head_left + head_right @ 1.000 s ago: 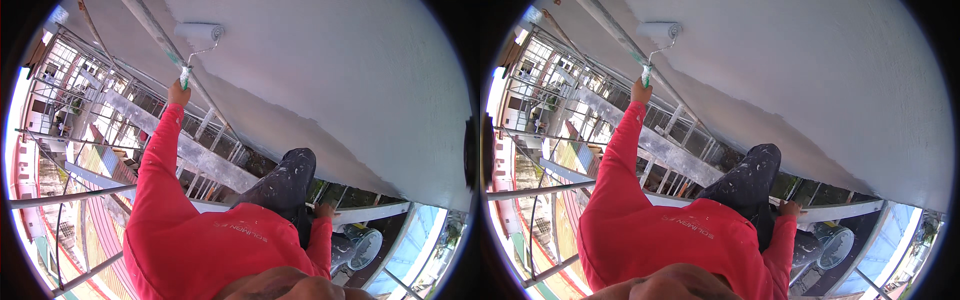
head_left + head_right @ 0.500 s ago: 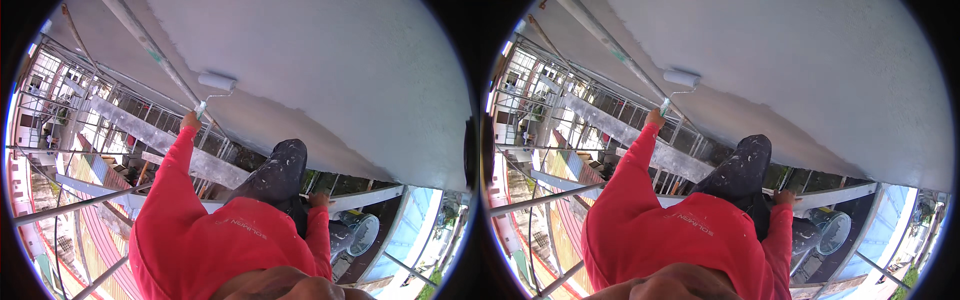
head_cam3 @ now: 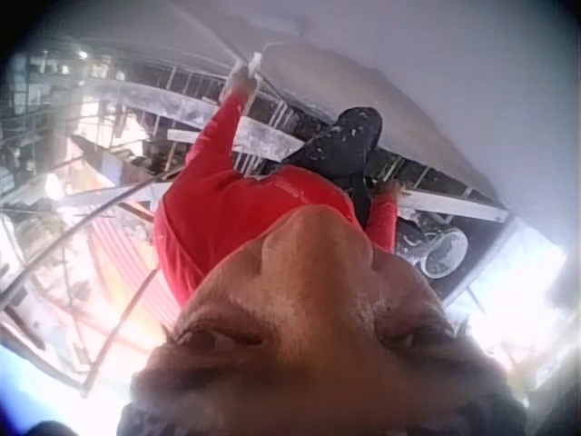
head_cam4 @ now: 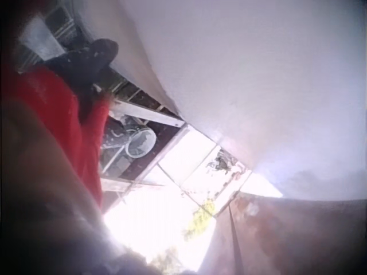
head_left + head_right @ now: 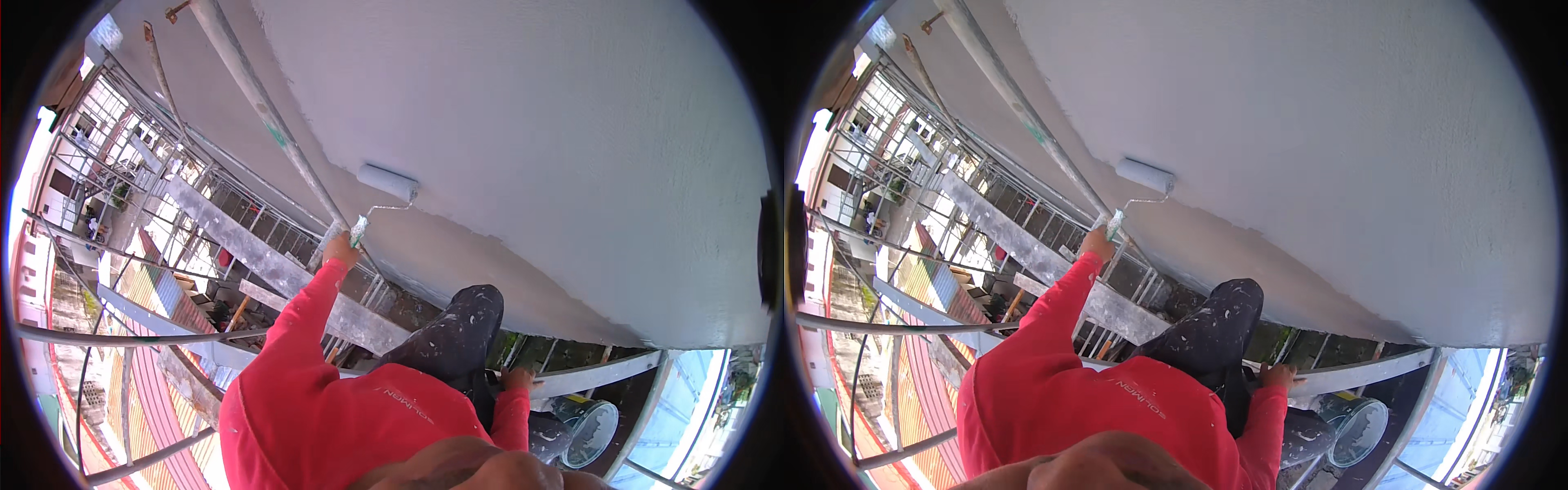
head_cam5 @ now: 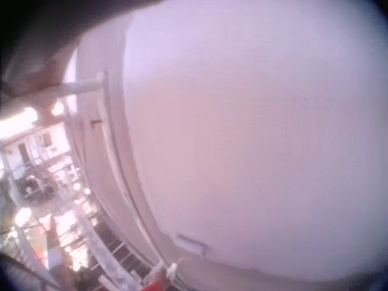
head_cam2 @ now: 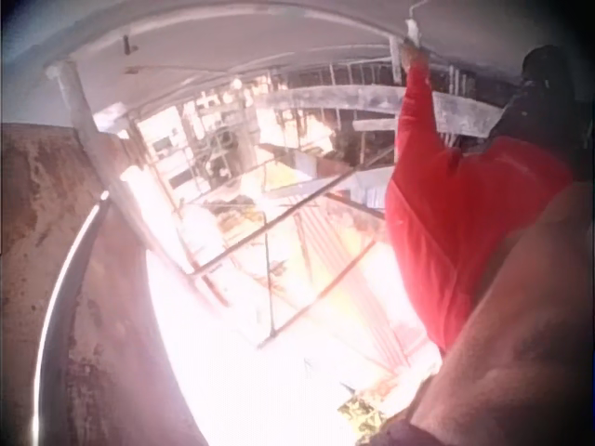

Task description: The person paints a ceiling using a paint roller, repeatedly dipping it into a paint bucket and applying white paint in long strokes. The person stands on scaffolding and works on a large overhead surface, periodically reloading the roller to continue coverage.

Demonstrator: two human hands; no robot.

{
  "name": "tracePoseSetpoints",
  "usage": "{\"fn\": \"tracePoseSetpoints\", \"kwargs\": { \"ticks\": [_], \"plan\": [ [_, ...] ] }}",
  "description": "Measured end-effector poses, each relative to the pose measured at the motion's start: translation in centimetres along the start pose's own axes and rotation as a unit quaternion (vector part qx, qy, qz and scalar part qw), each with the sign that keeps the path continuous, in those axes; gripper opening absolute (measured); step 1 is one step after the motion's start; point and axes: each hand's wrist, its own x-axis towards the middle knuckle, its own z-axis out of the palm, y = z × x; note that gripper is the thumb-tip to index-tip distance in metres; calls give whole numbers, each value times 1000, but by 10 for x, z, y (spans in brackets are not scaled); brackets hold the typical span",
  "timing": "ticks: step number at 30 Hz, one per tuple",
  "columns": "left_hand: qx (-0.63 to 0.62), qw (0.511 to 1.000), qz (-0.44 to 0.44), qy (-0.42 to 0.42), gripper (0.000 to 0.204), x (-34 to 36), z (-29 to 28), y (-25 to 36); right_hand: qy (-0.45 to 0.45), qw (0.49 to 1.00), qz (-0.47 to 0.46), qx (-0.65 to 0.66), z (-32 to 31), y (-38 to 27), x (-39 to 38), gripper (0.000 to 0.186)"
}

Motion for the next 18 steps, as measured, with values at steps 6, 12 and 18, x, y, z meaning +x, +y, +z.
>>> {"fn": "tracePoseSetpoints", "kwargs": {
  "ticks": [6, 12, 18],
  "plan": [
    [-70, 985, 64, 147, 32, -7, -79, 0, -32, 999, -9, 11, -1, -6, 11, 52],
    [-136, 934, 160, 289, 28, -15, -188, 60, -55, 998, 9, 4, -5, -2, 8, 52],
    [-164, 862, 260, 405, 25, -10, -303, 133, -72, 997, 22, 7, -19, -3, 3, 48]
  ]
}}
